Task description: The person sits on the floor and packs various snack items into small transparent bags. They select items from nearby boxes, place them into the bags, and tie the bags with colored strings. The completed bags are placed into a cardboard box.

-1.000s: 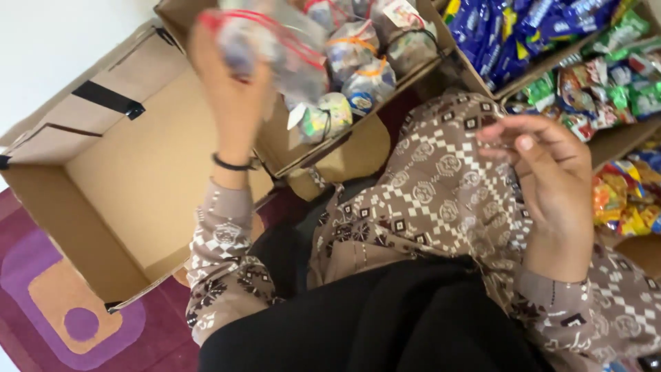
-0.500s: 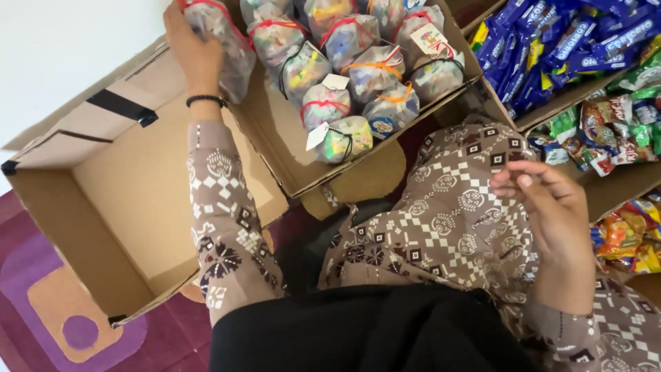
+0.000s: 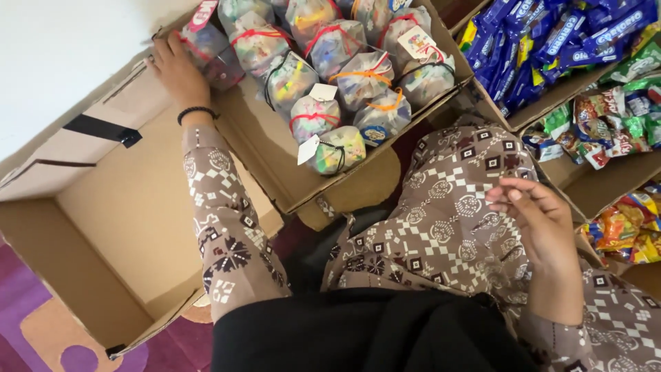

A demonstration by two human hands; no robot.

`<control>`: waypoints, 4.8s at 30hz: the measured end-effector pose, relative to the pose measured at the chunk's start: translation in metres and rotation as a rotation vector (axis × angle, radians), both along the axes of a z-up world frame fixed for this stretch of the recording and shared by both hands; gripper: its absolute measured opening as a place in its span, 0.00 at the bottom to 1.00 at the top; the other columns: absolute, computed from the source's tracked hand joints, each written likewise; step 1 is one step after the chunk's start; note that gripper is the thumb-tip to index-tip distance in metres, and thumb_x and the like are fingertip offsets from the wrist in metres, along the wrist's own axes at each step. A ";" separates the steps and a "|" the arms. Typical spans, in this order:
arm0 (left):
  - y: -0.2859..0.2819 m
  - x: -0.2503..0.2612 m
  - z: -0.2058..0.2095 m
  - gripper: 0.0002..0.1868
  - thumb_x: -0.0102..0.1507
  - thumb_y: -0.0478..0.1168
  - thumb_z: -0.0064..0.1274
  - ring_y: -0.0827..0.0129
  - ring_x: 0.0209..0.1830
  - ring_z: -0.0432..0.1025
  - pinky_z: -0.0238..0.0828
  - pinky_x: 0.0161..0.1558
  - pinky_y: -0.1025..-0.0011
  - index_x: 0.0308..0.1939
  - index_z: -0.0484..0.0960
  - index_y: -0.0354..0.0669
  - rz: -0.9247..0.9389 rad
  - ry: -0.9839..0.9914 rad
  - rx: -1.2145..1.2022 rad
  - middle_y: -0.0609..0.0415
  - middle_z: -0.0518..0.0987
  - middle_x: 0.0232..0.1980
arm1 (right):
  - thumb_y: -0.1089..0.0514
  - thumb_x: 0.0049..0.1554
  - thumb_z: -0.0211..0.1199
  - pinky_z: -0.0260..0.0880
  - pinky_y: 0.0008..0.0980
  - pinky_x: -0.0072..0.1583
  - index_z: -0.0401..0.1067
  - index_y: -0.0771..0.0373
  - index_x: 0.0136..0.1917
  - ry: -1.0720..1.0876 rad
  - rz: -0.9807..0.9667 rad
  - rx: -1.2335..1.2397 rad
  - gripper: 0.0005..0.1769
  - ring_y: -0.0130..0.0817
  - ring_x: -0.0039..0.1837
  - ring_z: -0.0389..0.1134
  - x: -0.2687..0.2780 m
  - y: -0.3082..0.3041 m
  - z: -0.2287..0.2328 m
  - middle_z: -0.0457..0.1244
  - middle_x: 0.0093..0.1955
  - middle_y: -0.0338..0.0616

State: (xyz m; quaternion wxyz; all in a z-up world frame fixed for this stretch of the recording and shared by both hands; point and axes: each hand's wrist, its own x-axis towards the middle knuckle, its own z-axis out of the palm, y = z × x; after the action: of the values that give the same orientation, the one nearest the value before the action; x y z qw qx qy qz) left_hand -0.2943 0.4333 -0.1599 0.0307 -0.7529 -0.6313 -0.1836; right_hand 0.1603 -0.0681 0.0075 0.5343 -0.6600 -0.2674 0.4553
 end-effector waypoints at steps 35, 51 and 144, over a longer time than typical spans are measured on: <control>-0.502 0.371 0.178 0.18 0.72 0.38 0.42 0.53 0.76 0.59 0.55 0.77 0.50 0.66 0.66 0.49 -1.150 -1.187 -0.415 0.48 0.64 0.73 | 0.63 0.66 0.57 0.77 0.35 0.57 0.73 0.69 0.59 -0.077 -0.687 0.264 0.10 0.40 0.52 0.72 0.006 -0.202 0.015 0.69 0.49 0.52; -0.696 0.419 0.155 0.24 0.60 0.28 0.52 0.43 0.71 0.61 0.54 0.72 0.48 0.61 0.71 0.40 -1.768 -0.942 -0.866 0.40 0.65 0.69 | 0.66 0.64 0.60 0.78 0.35 0.52 0.72 0.72 0.58 -0.210 -1.328 0.411 0.10 0.39 0.51 0.74 -0.057 -0.403 -0.006 0.68 0.47 0.55; -0.850 0.511 0.175 0.11 0.67 0.29 0.46 0.65 0.44 0.79 0.80 0.42 0.73 0.36 0.81 0.47 -2.388 -0.828 -0.142 0.54 0.78 0.62 | 0.63 0.60 0.66 0.60 0.23 0.31 0.80 0.58 0.50 -0.778 -1.793 -0.429 0.05 0.28 0.30 0.65 -0.054 -0.522 -0.051 0.63 0.29 0.39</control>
State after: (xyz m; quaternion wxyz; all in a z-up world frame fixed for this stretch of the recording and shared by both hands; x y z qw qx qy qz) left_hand 0.2166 -0.4165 0.0151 -0.3932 -0.7385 0.4684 -0.2838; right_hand 0.1061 -0.5899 -0.0437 0.4253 -0.8034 0.2606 -0.3251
